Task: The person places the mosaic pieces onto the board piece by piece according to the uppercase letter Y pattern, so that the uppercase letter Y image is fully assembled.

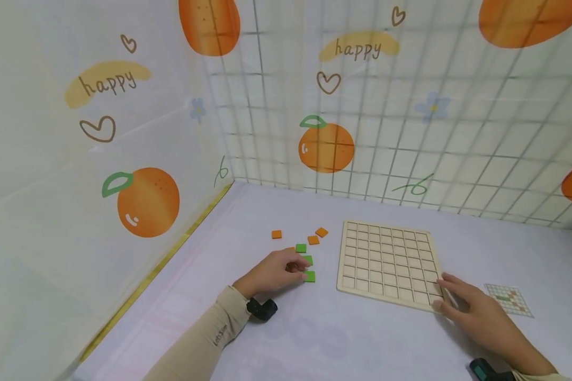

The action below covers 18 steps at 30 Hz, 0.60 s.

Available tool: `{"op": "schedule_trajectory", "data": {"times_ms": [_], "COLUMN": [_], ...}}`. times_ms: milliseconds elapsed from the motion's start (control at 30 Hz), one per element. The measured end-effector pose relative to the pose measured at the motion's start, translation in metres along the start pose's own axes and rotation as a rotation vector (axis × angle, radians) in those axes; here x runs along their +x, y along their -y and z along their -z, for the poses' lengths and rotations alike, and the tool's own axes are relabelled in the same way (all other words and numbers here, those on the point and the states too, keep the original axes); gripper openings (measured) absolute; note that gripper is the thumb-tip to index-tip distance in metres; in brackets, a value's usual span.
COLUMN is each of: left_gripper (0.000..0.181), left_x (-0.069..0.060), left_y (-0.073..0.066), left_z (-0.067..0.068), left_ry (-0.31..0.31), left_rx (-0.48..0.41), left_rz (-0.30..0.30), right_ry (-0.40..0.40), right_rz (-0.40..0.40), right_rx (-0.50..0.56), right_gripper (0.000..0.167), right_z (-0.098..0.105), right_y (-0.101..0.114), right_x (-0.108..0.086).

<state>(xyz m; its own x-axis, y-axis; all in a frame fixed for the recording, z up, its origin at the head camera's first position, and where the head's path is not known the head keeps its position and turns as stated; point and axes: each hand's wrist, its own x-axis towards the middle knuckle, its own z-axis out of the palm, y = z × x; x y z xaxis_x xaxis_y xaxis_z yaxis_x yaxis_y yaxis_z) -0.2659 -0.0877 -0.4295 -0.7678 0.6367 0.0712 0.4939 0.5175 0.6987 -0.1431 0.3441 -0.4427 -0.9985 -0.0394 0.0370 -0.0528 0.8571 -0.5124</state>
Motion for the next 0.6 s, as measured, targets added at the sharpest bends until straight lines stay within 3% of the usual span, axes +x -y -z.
{"op": "schedule_trajectory", "data": {"times_ms": [167,367,600], "left_gripper": [0.028,0.029,0.030], "left_x": [-0.0001,0.0002,0.0015], "left_y": [0.0044,0.0069,0.0052], "left_z": [-0.0001,-0.0051,-0.0051], "left_ry": [-0.010,0.008,0.019], "left_rx": [0.015,0.022,0.106], "left_rz": [0.010,0.038,0.035], "right_ry": [0.033,0.043,0.038], "right_rz": [0.050,0.017,0.009], "right_rx": [-0.004,-0.019,-0.014], "right_gripper": [0.083,0.086,0.083], "right_z": [-0.0010,-0.0009,-0.0026], "right_y": [-0.0030,-0.0047,-0.0053], "right_x": [0.0037,0.0025,-0.0018]}}
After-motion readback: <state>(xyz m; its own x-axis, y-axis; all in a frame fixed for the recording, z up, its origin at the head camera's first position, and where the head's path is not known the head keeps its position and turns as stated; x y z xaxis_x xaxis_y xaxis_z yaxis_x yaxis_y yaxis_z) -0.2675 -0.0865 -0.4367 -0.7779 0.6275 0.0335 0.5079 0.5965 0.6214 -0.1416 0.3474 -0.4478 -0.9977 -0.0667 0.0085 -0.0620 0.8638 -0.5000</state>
